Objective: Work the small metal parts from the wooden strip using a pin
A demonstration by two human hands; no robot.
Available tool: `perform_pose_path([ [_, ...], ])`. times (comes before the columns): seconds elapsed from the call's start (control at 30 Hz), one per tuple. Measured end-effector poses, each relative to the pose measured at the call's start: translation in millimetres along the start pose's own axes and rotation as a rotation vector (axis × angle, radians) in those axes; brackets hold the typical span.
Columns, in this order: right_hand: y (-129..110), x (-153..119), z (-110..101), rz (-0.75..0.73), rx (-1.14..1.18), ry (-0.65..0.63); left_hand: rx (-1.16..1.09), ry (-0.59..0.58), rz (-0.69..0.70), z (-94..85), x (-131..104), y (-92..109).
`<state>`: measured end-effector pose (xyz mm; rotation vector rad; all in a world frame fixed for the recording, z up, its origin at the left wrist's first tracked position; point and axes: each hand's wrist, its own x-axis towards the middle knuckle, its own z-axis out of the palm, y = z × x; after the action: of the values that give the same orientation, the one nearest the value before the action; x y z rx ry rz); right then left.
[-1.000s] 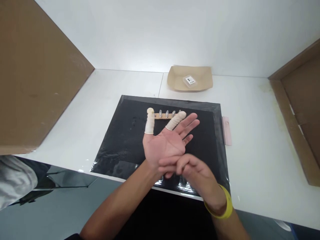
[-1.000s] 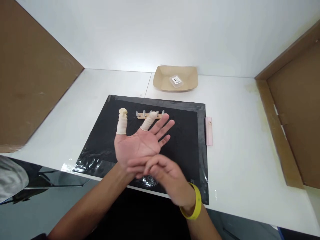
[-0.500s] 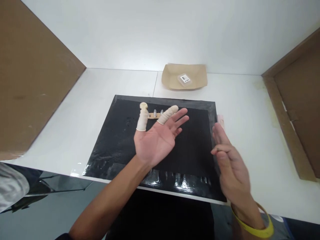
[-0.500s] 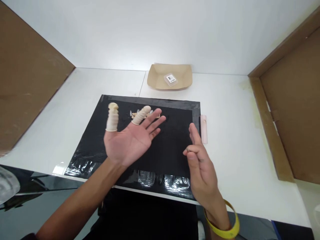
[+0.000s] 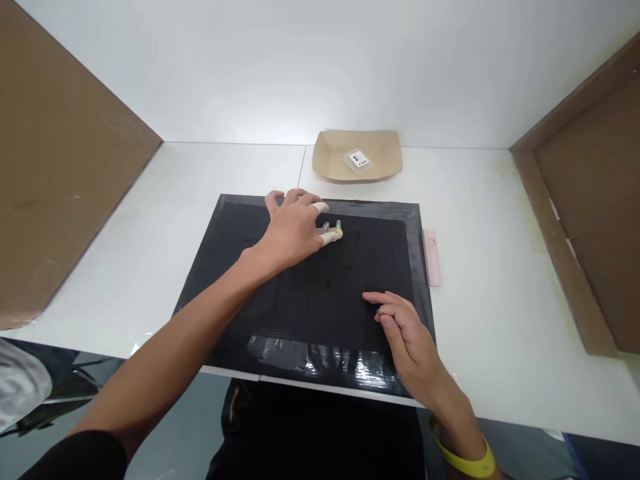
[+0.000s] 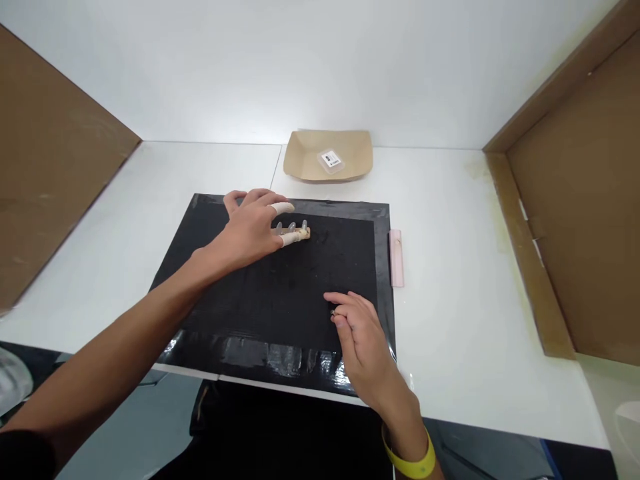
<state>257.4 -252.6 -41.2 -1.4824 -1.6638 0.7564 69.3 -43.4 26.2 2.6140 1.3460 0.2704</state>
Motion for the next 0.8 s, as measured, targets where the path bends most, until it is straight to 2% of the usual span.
perform_pose_path([
  [0.33,4,-1,2,-0.029,-0.022,0.019,0.008,-0.19,0.045,2.1,16,-2],
  [0.57,5,3,4,-0.071,-0.055,0.029,-0.024,-0.212,0.057,9.9,26,0],
  [0.8,5,1,4,-0.058,-0.057,0.037,-0.001,-0.191,0.052,12.3,26,5],
])
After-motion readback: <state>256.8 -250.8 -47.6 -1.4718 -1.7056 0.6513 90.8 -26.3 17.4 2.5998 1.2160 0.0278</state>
